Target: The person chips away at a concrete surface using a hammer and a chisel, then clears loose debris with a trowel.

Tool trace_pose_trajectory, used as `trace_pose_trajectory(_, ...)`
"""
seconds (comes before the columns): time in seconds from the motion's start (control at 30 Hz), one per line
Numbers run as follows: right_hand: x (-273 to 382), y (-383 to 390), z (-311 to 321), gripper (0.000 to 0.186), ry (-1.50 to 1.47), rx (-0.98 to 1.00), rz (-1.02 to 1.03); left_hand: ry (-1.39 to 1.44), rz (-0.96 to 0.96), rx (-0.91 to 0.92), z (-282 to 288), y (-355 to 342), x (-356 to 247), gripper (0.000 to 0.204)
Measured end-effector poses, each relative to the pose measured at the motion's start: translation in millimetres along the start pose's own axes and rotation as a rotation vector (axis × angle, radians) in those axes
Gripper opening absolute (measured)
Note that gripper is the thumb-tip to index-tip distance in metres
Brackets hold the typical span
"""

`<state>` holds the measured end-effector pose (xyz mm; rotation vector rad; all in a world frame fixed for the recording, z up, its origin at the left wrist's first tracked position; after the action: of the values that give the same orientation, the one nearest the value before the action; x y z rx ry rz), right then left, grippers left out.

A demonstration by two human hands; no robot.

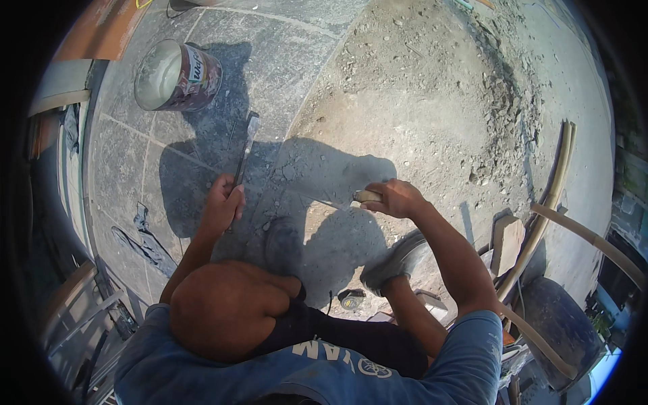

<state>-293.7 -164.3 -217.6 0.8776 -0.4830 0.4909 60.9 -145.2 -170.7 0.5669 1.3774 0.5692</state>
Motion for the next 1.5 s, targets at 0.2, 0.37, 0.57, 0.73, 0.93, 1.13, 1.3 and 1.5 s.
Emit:
trace_pose_trajectory(0.2,-114.8,-4.5,83.5,0.050,-0.238,-0.446,-0.026,0.036,-0.014,0.079,-16.4,-9.0,-11.9,0.010)
trace_pose_trajectory(0.37,-120.9,65.4,143.4,0.044,-0.197,-0.553,-0.185,0.030,-0.034,0.026,4.2,-10.3,-7.2,0.010)
trace_pose_trajectory(0.57,13.9,0.3,11.5,0.047,0.078,0.083,0.028,0.033,0.001,0.015,-2.6,-20.7,-10.2,0.010)
trace_pose_trajectory(0.73,-23.8,-44.9,60.9,0.047,0.052,-0.022,0.094,0.025,-0.025,0.070,-15.7,-23.0,-19.9,0.010)
trace_pose_trajectory(0.93,-125.1,23.0,138.2,0.045,-0.276,-0.448,-0.206,0.061,-0.009,0.042,-0.9,-16.9,-9.2,0.008)
trace_pose_trajectory(1.13,-23.8,7.2,52.7,0.047,0.040,-0.096,0.013,0.043,-0.026,0.035,-3.7,-16.4,-12.2,0.007)
trace_pose_trajectory(1.3,-85.6,-17.2,94.2,0.048,-0.326,-0.410,-0.078,0.013,-0.029,0.065,-17.2,-15.6,-18.5,0.006)
trace_pose_trajectory(1.5,-120.7,39.4,121.5,0.065,-0.482,-0.683,-0.464,0.005,-0.052,0.080,-18.2,-17.8,-20.4,0.007)
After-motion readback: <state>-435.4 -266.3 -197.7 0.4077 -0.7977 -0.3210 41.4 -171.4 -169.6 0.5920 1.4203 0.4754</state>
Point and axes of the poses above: each hand's wrist, its own y-axis away from the middle knuckle, its own z-axis out of the back of the hand, x = y × z, the point moved 10 cm from there along -y, towards the middle knuckle, and after that the axes turned 3 degrees about z, right-handed, at the moved point
